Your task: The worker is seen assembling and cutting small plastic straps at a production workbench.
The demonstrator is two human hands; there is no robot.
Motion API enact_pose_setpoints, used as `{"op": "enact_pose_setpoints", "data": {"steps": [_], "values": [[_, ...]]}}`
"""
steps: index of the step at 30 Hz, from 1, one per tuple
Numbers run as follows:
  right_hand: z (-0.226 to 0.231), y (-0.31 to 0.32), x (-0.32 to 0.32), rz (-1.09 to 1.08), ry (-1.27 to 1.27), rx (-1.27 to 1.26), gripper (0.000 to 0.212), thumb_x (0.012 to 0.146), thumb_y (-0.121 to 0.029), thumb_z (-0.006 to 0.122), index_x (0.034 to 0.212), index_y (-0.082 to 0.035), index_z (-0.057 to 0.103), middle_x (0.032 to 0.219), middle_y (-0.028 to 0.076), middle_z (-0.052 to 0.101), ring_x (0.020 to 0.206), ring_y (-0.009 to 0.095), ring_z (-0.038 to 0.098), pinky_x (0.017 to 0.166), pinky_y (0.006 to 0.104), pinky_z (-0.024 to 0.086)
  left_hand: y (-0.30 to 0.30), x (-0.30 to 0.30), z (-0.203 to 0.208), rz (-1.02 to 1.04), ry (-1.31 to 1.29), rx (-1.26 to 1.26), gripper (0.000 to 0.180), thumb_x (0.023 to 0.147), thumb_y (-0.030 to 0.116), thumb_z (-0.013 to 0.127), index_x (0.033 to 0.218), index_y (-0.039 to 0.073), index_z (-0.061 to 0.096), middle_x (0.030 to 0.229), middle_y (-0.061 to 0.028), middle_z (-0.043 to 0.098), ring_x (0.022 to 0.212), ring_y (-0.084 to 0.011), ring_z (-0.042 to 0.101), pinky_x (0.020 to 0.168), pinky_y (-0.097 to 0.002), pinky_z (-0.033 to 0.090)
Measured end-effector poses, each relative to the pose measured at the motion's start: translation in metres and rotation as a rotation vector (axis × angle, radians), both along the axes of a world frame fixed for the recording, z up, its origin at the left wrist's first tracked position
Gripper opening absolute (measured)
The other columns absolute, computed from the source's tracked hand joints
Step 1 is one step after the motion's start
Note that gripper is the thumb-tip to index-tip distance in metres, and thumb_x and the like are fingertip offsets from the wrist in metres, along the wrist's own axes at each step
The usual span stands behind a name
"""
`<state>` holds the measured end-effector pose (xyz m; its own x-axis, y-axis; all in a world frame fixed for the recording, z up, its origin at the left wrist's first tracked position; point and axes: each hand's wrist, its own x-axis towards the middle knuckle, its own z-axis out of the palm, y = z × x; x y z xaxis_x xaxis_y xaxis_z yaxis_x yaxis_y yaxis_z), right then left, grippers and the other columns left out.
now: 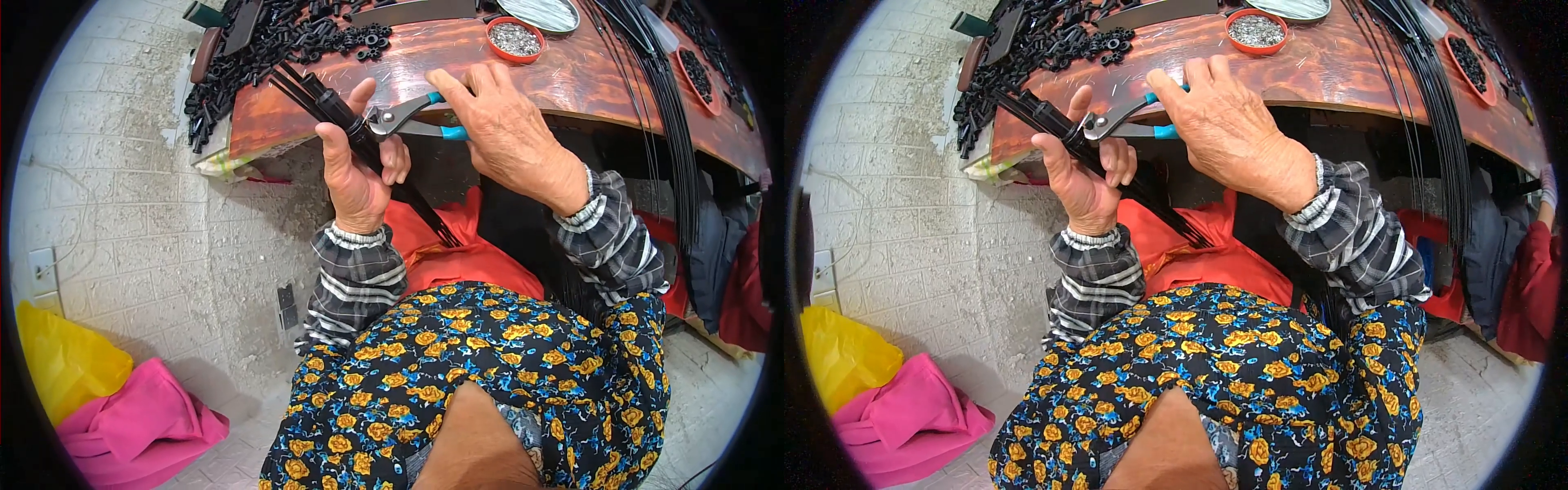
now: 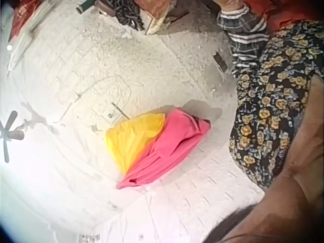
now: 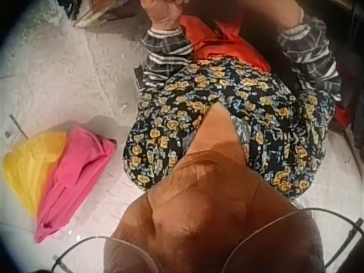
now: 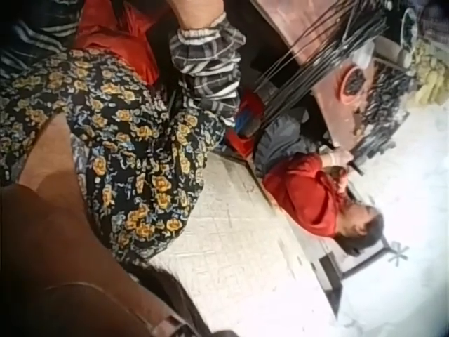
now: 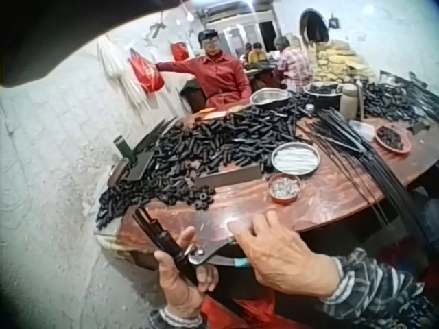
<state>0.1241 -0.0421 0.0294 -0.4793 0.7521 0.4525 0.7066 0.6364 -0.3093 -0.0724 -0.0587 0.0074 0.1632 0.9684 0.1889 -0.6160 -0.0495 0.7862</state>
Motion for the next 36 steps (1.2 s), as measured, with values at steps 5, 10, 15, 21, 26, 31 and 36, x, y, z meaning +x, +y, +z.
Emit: {"op": "enact_pose_setpoints", "data": {"steps": [5,10,15,21,26,31,36], "values": [[0.006,0.005,0.001,-0.038,-0.052,0.039,0.066,0.067,0.012,0.057,0.13,-0.004,0.043,0.102,0.018,0.047,0.098,0.036,0.047,0.08,0.0421,0.047,0.001,-0.001,-0.004,-0.009,0.005,-0.02,0.079,0.087,0.067,0.045,0.134,0.004,0.042,0.056,-0.0019,0.05,0.045,-0.0105,0.042,0.042,-0.026,0.034],[0.005,0.005,-0.001,-0.074,-0.051,0.035,0.065,0.067,0.012,0.057,0.129,-0.004,0.044,0.102,0.017,0.047,0.099,0.036,0.047,0.082,0.0415,0.047,0.004,0.002,-0.003,0.001,0.005,-0.03,0.077,0.087,0.067,0.045,0.133,0.004,0.044,0.056,-0.0022,0.05,0.045,-0.0105,0.042,0.042,-0.0256,0.034],[0.002,-0.002,-0.008,-0.195,-0.05,0.1,0.063,0.067,0.011,0.058,0.127,-0.004,0.045,0.106,0.017,0.048,0.099,0.035,0.048,0.083,0.0409,0.048,0.007,0.005,-0.003,0.042,0.037,-0.027,0.076,0.088,0.066,0.045,0.131,0.004,0.046,0.056,-0.0022,0.05,0.044,-0.0102,0.042,0.041,-0.0249,0.033],[-0.004,-0.006,-0.011,-0.253,-0.056,0.123,0.063,0.067,0.011,0.057,0.127,-0.004,0.046,0.107,0.018,0.049,0.099,0.036,0.048,0.085,0.0408,0.046,0.008,0.004,-0.004,0.085,0.051,-0.062,0.075,0.088,0.066,0.045,0.13,0.004,0.046,0.055,-0.0014,0.048,0.043,-0.0098,0.041,0.04,-0.0249,0.034],[-0.003,0.001,-0.004,-0.199,-0.063,0.064,0.062,0.067,0.011,0.056,0.127,-0.003,0.046,0.108,0.017,0.048,0.1,0.036,0.048,0.086,0.0411,0.046,0.009,0.004,-0.005,0.021,0.023,-0.058,0.075,0.087,0.067,0.045,0.13,0.005,0.047,0.054,-0.0003,0.044,0.042,-0.0091,0.037,0.041,-0.0246,0.032],[0.003,0.005,-0.004,-0.168,-0.058,0.092,0.062,0.067,0.011,0.057,0.126,-0.004,0.045,0.109,0.017,0.048,0.102,0.036,0.047,0.087,0.0414,0.045,0.01,0.005,-0.004,0.005,0.031,-0.064,0.076,0.087,0.068,0.044,0.13,0.006,0.047,0.055,-0.0001,0.044,0.041,-0.0087,0.035,0.041,-0.0245,0.031],[0.002,0.009,0.0,-0.168,-0.056,0.21,0.062,0.067,0.011,0.059,0.125,-0.004,0.044,0.107,0.017,0.048,0.103,0.035,0.046,0.087,0.0412,0.045,0.012,0.007,-0.003,-0.02,0.012,-0.067,0.076,0.087,0.068,0.044,0.13,0.006,0.047,0.055,0.0,0.043,0.041,-0.0086,0.035,0.041,-0.0245,0.031]]}}
